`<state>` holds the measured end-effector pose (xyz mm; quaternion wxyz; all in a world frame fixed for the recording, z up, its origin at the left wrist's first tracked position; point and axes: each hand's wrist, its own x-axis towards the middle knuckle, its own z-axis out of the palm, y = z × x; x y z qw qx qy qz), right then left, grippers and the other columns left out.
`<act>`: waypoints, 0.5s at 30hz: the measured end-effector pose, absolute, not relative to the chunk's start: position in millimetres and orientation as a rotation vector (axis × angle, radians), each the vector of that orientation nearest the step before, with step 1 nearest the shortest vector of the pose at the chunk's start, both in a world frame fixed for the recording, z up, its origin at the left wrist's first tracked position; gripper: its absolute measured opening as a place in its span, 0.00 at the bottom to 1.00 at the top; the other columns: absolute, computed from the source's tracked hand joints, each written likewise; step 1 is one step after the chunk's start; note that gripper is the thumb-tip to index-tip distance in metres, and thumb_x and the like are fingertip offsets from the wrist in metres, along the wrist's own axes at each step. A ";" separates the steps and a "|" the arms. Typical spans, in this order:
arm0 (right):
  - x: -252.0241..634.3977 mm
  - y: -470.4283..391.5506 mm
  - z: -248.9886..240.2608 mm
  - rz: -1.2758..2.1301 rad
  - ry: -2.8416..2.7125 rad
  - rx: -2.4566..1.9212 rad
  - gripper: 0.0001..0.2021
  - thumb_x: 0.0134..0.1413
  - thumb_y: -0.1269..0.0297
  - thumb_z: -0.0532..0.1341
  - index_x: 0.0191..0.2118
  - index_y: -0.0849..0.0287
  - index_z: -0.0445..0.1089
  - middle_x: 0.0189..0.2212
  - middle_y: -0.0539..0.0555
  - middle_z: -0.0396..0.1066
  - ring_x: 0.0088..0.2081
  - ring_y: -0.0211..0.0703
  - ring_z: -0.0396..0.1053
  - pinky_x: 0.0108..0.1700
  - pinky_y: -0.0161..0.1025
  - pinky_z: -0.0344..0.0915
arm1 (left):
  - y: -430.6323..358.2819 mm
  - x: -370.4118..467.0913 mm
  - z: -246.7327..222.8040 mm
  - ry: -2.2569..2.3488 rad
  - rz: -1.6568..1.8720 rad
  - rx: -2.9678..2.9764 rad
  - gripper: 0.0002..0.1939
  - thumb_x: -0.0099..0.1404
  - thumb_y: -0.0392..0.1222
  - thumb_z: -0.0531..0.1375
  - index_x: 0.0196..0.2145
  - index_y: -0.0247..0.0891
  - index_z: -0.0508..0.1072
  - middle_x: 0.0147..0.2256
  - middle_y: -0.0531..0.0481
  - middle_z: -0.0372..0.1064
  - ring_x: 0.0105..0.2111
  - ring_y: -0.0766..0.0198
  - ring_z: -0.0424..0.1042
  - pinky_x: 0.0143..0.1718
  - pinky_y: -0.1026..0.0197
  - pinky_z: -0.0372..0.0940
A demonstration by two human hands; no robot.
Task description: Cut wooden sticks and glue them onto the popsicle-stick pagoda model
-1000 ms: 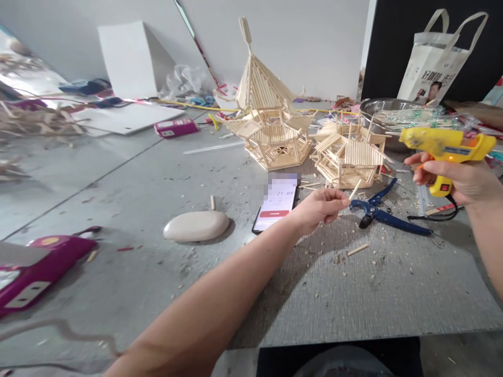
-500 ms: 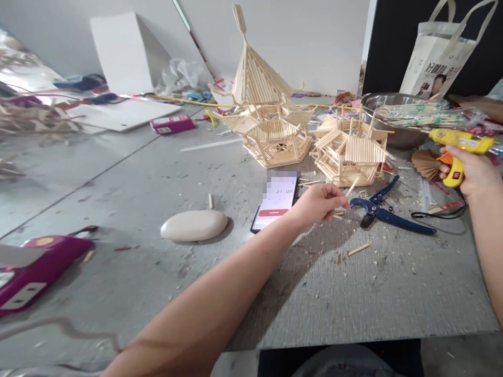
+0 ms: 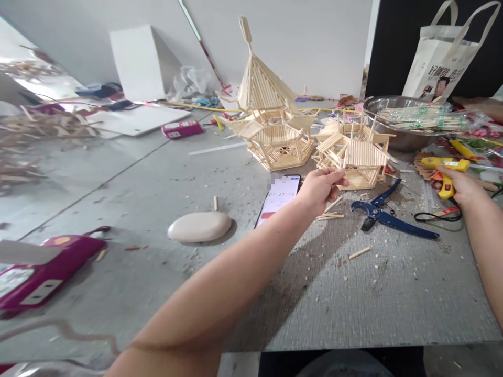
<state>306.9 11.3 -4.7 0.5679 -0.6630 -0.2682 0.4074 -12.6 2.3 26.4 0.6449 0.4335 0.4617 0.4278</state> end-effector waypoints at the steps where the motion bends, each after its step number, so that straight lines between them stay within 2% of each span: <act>1: 307.7 11.9 -6.0 0.967 -0.625 -1.555 0.04 0.48 0.75 0.59 0.26 0.61 0.65 0.14 0.45 0.64 0.12 0.31 0.59 0.11 0.28 0.57 | 2.2 -12.8 25.7 1.062 0.968 1.003 0.10 0.63 0.35 0.53 0.24 0.35 0.62 0.20 0.54 0.65 0.09 0.78 0.51 0.12 0.66 0.40; 7: 313.4 15.3 -11.1 0.923 -0.608 -1.544 0.03 0.47 0.77 0.59 0.28 0.63 0.66 0.18 0.46 0.66 0.14 0.30 0.61 0.13 0.27 0.59 | -2.2 -31.1 30.4 1.213 0.820 1.489 0.09 0.58 0.37 0.57 0.21 0.35 0.66 0.20 0.52 0.66 0.12 0.78 0.50 0.16 0.67 0.43; 11: 315.2 15.9 -12.0 0.907 -0.623 -1.532 0.03 0.46 0.77 0.60 0.29 0.63 0.67 0.19 0.46 0.67 0.16 0.30 0.62 0.14 0.27 0.60 | -5.9 -49.5 43.5 1.425 0.389 2.122 0.07 0.51 0.36 0.59 0.18 0.36 0.69 0.18 0.51 0.64 0.17 0.71 0.56 0.20 0.66 0.47; 15: 314.3 14.5 -12.1 0.894 -0.636 -1.529 0.04 0.45 0.76 0.62 0.29 0.63 0.67 0.21 0.47 0.68 0.17 0.30 0.63 0.14 0.26 0.60 | -4.9 -57.0 47.1 1.636 0.063 2.382 0.06 0.51 0.38 0.57 0.19 0.37 0.69 0.20 0.49 0.63 0.23 0.65 0.61 0.23 0.65 0.49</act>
